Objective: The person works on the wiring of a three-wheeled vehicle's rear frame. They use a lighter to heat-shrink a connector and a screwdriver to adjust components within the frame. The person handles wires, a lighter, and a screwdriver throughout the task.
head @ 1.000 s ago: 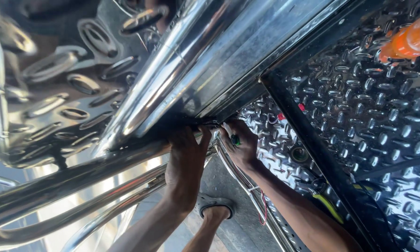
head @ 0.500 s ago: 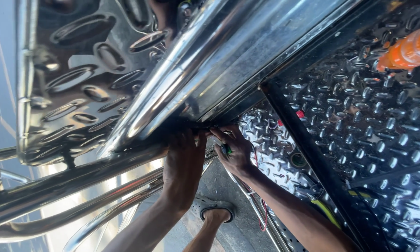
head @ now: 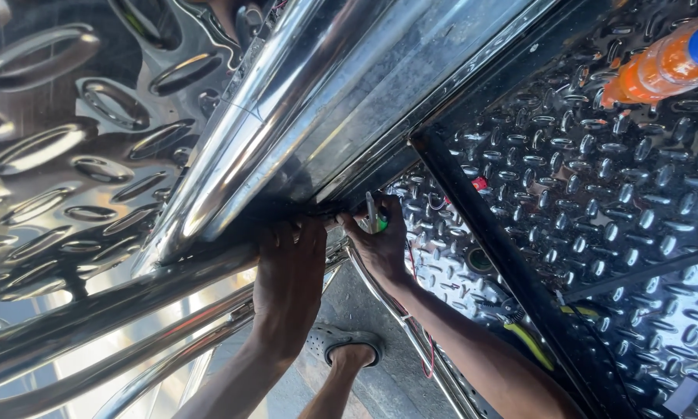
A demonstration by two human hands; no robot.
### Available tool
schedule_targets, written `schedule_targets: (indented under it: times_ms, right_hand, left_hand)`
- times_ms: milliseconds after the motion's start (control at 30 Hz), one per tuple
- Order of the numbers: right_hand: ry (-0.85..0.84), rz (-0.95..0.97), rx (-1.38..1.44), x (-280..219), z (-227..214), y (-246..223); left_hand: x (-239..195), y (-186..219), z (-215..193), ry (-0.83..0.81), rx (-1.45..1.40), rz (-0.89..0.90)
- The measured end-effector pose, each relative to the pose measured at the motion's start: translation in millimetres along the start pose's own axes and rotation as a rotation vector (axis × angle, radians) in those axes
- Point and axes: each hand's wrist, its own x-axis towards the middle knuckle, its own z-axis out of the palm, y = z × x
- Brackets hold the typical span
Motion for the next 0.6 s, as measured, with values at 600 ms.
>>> schedule_targets:
  times_ms: [600]
  right_hand:
    - [-0.114,-0.171,-0.021,-6.2,-6.6,46.9]
  left_hand:
    - [9.5,35.1,36.2,-0.006,-0.107,-0.121]
